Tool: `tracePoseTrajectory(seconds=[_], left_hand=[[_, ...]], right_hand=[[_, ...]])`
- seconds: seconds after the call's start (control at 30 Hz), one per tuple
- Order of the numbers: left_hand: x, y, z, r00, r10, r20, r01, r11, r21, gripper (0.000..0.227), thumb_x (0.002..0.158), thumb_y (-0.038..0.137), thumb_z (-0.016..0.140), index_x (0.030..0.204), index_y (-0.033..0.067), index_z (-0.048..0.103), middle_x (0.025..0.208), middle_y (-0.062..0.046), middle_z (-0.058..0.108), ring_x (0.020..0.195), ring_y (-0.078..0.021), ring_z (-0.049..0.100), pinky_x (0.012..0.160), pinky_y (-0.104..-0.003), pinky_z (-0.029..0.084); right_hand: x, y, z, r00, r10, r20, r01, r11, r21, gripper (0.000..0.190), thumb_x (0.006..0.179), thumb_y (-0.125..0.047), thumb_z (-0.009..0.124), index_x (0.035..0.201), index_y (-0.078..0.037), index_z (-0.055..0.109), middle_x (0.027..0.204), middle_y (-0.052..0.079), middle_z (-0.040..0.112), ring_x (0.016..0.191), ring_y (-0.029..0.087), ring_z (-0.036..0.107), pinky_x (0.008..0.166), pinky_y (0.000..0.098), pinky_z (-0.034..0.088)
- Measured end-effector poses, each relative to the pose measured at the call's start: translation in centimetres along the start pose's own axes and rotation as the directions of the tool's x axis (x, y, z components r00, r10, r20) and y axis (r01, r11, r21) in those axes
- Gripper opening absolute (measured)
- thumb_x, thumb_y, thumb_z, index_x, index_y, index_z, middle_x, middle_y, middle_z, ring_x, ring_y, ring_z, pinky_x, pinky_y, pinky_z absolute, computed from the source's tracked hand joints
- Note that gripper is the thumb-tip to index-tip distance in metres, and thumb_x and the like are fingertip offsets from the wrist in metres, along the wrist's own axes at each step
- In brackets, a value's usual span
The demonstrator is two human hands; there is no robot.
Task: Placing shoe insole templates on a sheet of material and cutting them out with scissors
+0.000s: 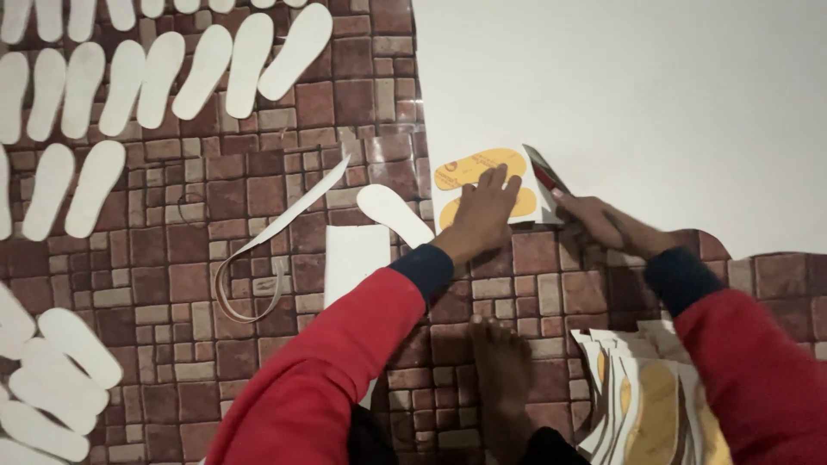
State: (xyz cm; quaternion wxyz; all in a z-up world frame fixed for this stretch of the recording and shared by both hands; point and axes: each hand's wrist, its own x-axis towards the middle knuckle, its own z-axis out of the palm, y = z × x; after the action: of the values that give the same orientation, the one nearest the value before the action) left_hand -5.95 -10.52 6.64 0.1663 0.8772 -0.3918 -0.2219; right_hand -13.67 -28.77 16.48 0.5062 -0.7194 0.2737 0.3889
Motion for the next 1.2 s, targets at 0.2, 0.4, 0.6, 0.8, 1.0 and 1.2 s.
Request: tracePoseTrajectory(seconds=[0.2, 0.4, 0.6, 0.8, 1.0, 1.2], left_hand=[[-0.8, 0.2, -0.8, 1.0, 0.017, -0.024, -0.017, 0.999, -0.037, 0.073, 0.075, 0.008, 0.074, 0.14, 0.0068, 0.041, 0.151, -0.025, 0.034, 0.144, -0.0449, 0.035, 0.1, -0.059, 0.046], [-0.3, -0.3, 0.3, 0.998, 0.04, -0.056, -0.041, 0.999, -0.013, 0.081, 0.069, 0.007, 0.078, 0.141, 0.0102, 0.042, 0.159, -0.023, 0.03, 0.144, -0.0451, 0.03, 0.095, -0.061, 0.044], [-0.7, -1.9, 0.9, 0.982, 0.149, -0.114, -0.158, 0.985, -0.075, 0.084, 0.069, 0.005, 0.079, 0.143, 0.0087, 0.04, 0.158, -0.028, 0.029, 0.143, -0.0487, 0.031, 0.091, -0.066, 0.043], [-1.8, -1.8, 0.7, 0.96, 0.195, -0.202, -0.214, 0.974, -0.078, 0.078, 0.065, -0.004, 0.074, 0.137, 0.0069, 0.046, 0.155, -0.028, 0.035, 0.14, -0.0483, 0.038, 0.084, -0.064, 0.046], [-2.6, -1.4, 0.9, 0.949, 0.226, -0.218, -0.259, 0.956, -0.138, 0.075, 0.067, 0.0, 0.069, 0.138, 0.0069, 0.047, 0.158, -0.029, 0.031, 0.142, -0.0492, 0.035, 0.09, -0.066, 0.044], [-3.5, 0.4, -1.1, 0.984, 0.171, -0.05, -0.178, 0.964, -0.197, 0.072, 0.073, -0.002, 0.06, 0.143, 0.0074, 0.043, 0.162, -0.031, 0.022, 0.147, -0.0514, 0.025, 0.103, -0.069, 0.035]], right_hand=[[5.9, 1.4, -6.4, 0.994, 0.016, 0.112, 0.007, 0.98, -0.201, 0.058, 0.105, -0.062, 0.039, 0.086, -0.008, 0.046, 0.071, -0.003, 0.032, 0.057, 0.013, 0.032, 0.046, 0.0297, 0.03], [7.0, -1.8, -8.5, 0.969, -0.039, 0.243, 0.13, 0.92, -0.37, 0.058, 0.095, -0.061, 0.053, 0.073, -0.007, 0.054, 0.06, 0.003, 0.043, 0.05, 0.017, 0.034, 0.045, 0.033, 0.029], [6.4, -4.1, -8.9, 0.985, 0.01, 0.172, 0.086, 0.837, -0.54, 0.051, 0.093, -0.057, 0.062, 0.08, -0.008, 0.052, 0.074, 0.006, 0.048, 0.066, 0.021, 0.042, 0.065, 0.0357, 0.034], [6.8, -6.1, -9.4, 0.971, 0.038, 0.235, 0.128, 0.748, -0.651, 0.051, 0.093, -0.055, 0.061, 0.078, -0.007, 0.059, 0.073, 0.006, 0.054, 0.068, 0.021, 0.047, 0.071, 0.0349, 0.038], [6.3, -8.3, -9.1, 0.978, 0.085, 0.191, 0.1, 0.612, -0.785, 0.049, 0.086, -0.058, 0.059, 0.103, -0.014, 0.075, 0.093, 0.003, 0.081, 0.08, 0.017, 0.065, 0.075, 0.0312, 0.05], [10.0, -7.6, -10.8, 0.937, 0.015, 0.35, 0.287, 0.54, -0.791, 0.05, 0.095, -0.053, 0.067, 0.074, -0.014, 0.044, 0.07, 0.003, 0.049, 0.066, 0.018, 0.041, 0.064, 0.0357, 0.034]])
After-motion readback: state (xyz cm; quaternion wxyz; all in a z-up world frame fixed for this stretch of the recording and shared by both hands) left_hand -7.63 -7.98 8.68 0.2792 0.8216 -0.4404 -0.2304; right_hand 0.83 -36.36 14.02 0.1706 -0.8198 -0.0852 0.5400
